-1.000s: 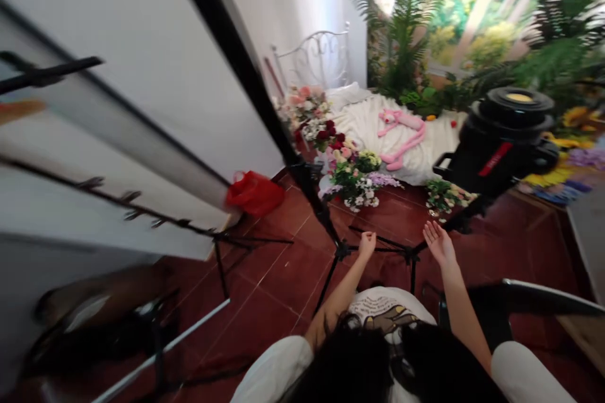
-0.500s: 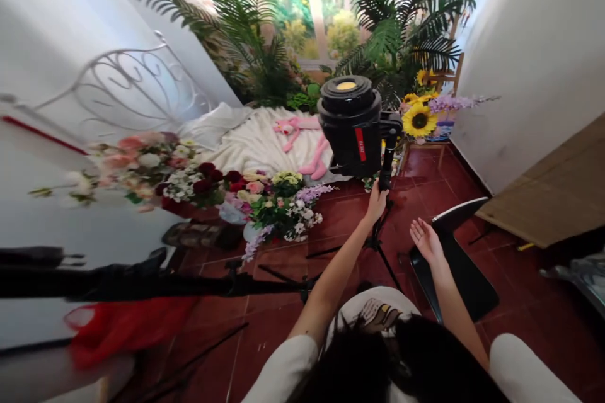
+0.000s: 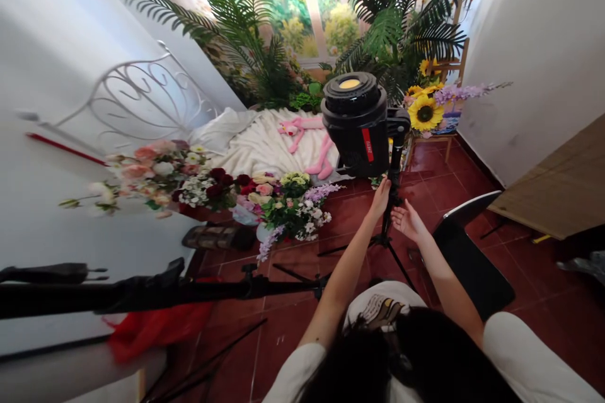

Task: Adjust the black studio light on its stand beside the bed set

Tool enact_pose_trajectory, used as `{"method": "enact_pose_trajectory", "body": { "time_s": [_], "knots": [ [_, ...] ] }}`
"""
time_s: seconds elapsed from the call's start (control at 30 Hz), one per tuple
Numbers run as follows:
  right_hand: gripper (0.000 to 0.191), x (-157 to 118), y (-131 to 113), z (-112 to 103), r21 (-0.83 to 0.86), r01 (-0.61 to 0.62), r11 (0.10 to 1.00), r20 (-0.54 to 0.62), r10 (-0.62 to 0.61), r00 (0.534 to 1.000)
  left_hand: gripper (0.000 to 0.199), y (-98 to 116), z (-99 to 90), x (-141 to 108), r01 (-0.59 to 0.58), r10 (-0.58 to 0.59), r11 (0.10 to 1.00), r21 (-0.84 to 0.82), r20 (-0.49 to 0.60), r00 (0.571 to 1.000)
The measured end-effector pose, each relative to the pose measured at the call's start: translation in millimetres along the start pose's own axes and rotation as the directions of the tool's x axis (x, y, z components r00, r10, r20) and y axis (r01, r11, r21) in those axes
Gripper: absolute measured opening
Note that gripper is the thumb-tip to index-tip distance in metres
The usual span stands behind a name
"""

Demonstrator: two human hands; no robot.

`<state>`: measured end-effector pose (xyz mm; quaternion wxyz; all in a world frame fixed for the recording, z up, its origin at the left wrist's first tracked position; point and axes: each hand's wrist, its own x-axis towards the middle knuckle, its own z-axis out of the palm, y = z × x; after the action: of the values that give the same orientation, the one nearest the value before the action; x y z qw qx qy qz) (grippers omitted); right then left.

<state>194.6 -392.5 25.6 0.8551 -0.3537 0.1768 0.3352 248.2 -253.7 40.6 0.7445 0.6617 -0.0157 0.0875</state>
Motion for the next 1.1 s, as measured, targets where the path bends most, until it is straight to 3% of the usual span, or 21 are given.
{"method": "enact_pose_trajectory", "body": {
  "time_s": [0.1,0.27,0.47,0.67,0.8,0.87,0.97,1.03,1.1],
  "knots": [
    [0.051,3.9,-0.7,15.8,0.049,-0.010,0.999,0.080,0.006,0.997,0.044,2.1,0.5,-0.1,0.015,-0.016,1.000,-0.011,-0.060,0.998],
    [0.055,5.4,5.3,19.5,0.266,-0.016,0.964,0.273,-0.059,0.960,0.047,2.3,-1.4,1.5,0.020,-0.019,1.000,0.009,-0.026,0.999],
    [0.051,11.5,7.7,17.9,0.436,-0.074,0.897,0.325,-0.080,0.942,0.053,-8.0,-1.7,2.0,0.032,-0.031,0.999,-0.031,0.022,0.999],
    [0.050,18.8,5.0,22.1,0.412,0.010,0.911,0.228,-0.113,0.967,0.050,-11.1,1.3,3.9,0.032,-0.032,0.998,-0.059,0.010,0.999],
    [0.049,20.1,1.4,24.4,0.042,0.258,0.965,0.023,-0.259,0.966,0.047,-10.4,1.7,5.1,0.058,-0.057,0.997,-0.058,0.007,0.998],
    [0.048,15.2,-2.7,22.3,-0.282,0.420,0.863,-0.045,-0.449,0.892,0.048,-11.3,2.6,4.9,0.073,-0.072,0.994,-0.078,0.021,0.997],
    [0.037,3.3,-11.8,16.1,-0.721,0.521,0.458,0.072,-0.698,0.713,0.048,-13.9,4.7,3.7,0.090,-0.089,0.990,-0.112,0.015,0.996],
    [0.028,-3.1,-17.5,13.3,-0.830,0.518,0.206,0.217,-0.735,0.642,0.049,-15.5,6.0,2.4,0.098,-0.099,0.985,-0.145,0.001,0.995],
    [0.024,-5.5,-20.8,14.0,-0.842,0.533,0.083,0.291,-0.762,0.578,0.050,-16.3,6.8,1.2,0.104,-0.110,0.977,-0.184,-0.020,0.994]
  ]
}}
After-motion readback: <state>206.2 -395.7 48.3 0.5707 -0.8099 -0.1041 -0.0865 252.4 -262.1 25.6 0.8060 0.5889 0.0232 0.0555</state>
